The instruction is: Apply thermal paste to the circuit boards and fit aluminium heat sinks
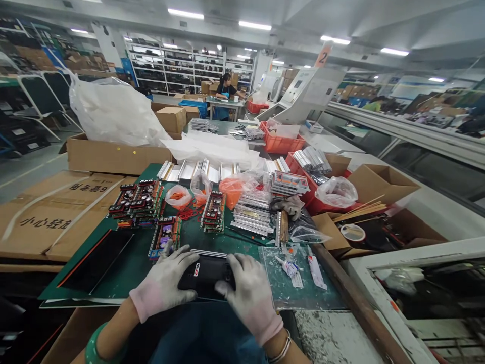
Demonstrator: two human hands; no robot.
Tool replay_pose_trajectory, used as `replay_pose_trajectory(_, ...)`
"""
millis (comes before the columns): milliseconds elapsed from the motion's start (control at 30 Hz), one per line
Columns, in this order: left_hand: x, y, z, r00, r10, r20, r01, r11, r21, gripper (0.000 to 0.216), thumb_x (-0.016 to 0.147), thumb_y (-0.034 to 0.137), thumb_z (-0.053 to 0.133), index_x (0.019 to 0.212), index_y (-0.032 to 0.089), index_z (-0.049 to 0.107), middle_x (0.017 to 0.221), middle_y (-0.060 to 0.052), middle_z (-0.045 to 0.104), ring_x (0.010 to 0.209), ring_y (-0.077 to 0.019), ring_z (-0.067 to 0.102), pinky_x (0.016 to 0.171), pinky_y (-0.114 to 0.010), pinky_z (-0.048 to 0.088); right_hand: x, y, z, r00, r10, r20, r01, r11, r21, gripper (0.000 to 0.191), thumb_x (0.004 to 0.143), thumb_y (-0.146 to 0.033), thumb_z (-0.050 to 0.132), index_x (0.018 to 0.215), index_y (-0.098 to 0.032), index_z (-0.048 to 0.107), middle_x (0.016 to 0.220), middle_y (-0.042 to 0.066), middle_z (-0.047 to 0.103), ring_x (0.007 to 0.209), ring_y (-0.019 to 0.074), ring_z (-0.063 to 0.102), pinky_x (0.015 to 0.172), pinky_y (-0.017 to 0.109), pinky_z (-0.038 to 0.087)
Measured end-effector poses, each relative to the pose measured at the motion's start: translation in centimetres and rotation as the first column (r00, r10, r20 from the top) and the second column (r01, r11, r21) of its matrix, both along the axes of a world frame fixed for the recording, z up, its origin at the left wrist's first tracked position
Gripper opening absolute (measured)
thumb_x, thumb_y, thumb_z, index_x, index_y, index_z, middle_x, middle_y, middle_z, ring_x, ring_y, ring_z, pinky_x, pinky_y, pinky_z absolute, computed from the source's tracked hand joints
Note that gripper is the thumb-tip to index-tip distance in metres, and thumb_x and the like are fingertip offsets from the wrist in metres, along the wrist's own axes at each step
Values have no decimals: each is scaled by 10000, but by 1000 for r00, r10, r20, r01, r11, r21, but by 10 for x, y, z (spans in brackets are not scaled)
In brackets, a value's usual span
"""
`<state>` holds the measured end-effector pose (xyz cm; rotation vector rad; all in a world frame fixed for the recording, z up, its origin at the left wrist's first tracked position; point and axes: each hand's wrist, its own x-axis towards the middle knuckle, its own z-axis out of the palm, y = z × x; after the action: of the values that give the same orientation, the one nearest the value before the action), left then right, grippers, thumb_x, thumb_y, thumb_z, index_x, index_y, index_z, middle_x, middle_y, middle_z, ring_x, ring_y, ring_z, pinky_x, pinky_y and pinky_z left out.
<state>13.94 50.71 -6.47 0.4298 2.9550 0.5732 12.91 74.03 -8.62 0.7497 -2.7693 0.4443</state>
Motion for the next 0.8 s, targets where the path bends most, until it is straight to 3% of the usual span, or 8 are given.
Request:
replay_pose_trajectory(100,4,2,1,1000,-9,12,10,998,-61,685,636,372,757,1263,198,545,1315,-123,556,1346,-345,353,1160,-606,28,11,0,-31,944,207,-256,-201,978,48,601,752,-347,725,1290,-178,518,1318,177,526,1238,380,450,976,515,394)
replay_pose_trajectory(233,15,3,2,999,-41,-26,38,996,-85,657,636,414,772,1226,207,569,1250,-108,604,1324,-338,391,1170,-589,24,16,7,-58,843,298,-447,-264,955,139,436,842,-114,566,1258,-244,549,1273,127,571,1202,307,497,891,427,453)
replay_pose_trajectory(333,22,3,-2,990,-84,-110,75,993,-88,757,602,432,798,1261,177,526,1290,-118,576,1324,-331,394,1174,-581,88,8,18,-46,827,397,-399,-348,918,191,408,851,-193,566,1259,-219,555,1264,132,585,1148,305,538,834,403,487)
replay_pose_trajectory(400,21,1,-6,966,-158,-206,142,986,-93,849,565,373,826,1304,156,469,1335,-129,540,1307,-315,421,1176,-548,149,0,25,-30,850,434,-300,-392,900,191,501,825,-319,602,1295,-159,529,1303,167,557,1184,336,512,867,438,484)
replay_pose_trajectory(467,17,-3,-11,915,-215,-341,197,977,-87,789,610,263,797,1309,157,447,1320,-121,555,1250,-272,493,1177,-486,193,-10,29,-16,869,443,-222,-410,894,181,617,807,-419,606,1326,-104,495,1338,198,523,1225,350,480,916,465,464)
replay_pose_trajectory(567,6,-8,-16,830,-230,-509,232,971,-62,596,706,139,684,1263,180,475,1228,-82,625,1142,-210,583,1186,-418,183,-21,32,-4,844,488,-223,-453,870,194,602,840,-438,577,1318,-80,494,1311,208,545,1198,325,513,897,433,471)
replay_pose_trajectory(700,4,-9,-19,823,-221,-523,237,971,-38,619,684,157,709,1257,194,477,1212,-77,632,1139,-247,586,1183,-477,192,-21,33,-8,823,507,-255,-467,861,204,557,864,-429,573,1304,-93,510,1285,201,567,1180,313,528,877,402,471)
replay_pose_trajectory(800,16,-9,-29,844,-144,-517,211,975,73,847,604,294,792,1339,160,393,1304,-145,555,1244,-335,491,1114,-527,337,-8,35,-23,848,458,-268,-428,888,168,541,849,-396,590,1318,-139,511,1307,171,556,1196,318,507,891,424,455)
